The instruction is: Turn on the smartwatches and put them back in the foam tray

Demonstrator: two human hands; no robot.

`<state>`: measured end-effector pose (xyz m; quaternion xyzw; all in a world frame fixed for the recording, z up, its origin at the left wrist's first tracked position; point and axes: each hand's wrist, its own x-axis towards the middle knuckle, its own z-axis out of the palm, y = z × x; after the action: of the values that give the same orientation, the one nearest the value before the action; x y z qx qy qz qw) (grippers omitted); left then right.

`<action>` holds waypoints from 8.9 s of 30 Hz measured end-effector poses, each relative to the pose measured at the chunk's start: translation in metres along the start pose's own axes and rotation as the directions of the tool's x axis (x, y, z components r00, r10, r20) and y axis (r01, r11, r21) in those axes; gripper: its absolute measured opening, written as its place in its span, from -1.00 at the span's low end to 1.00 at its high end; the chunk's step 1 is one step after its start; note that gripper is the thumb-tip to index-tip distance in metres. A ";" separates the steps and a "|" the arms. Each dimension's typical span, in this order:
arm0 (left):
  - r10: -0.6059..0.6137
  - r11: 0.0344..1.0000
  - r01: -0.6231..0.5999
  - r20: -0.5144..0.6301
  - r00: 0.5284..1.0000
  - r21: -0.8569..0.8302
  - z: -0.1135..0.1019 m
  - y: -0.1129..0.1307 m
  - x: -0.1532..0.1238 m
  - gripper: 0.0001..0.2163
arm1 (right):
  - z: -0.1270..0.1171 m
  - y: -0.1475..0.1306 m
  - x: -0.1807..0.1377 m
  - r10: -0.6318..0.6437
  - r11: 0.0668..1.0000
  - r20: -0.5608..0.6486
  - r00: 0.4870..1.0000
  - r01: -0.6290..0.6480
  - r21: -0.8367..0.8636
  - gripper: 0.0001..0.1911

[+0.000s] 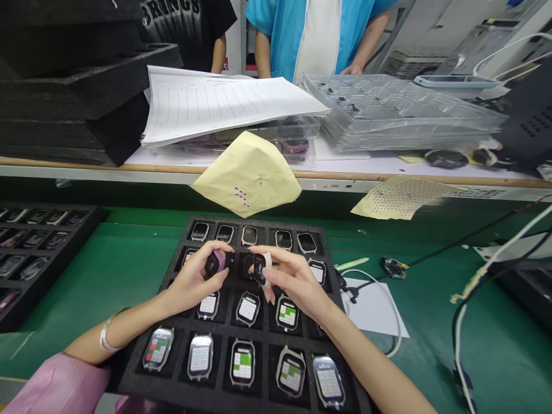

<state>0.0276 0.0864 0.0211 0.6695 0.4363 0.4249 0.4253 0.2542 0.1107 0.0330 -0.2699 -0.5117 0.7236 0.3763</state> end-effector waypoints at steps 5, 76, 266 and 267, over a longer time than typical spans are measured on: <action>-0.082 0.991 0.078 -0.032 0.996 -0.109 0.000 -0.004 0.001 -0.67 | 0.004 -0.002 0.001 0.069 0.997 -0.015 0.997 -0.069 0.024 -0.58; -0.177 0.914 0.210 0.123 0.976 -0.348 -0.008 -0.018 -0.002 -0.47 | -0.040 -0.010 -0.008 -0.054 0.008 0.199 0.979 0.199 -0.980 -0.58; -0.362 0.741 0.428 0.229 0.904 -0.518 -0.031 0.018 0.000 -0.63 | 0.020 0.003 0.014 0.084 0.979 -0.042 0.996 -0.090 -0.185 -0.46; -0.350 0.765 0.411 0.215 0.912 -0.496 -0.030 0.017 0.000 -0.62 | 0.019 0.003 0.014 0.082 0.983 -0.023 0.996 -0.084 -0.165 -0.47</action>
<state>0.0027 0.0882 0.0453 0.4452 0.4041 0.3959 0.6940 0.2307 0.1109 0.0369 -0.3270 -0.5554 0.6915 0.3262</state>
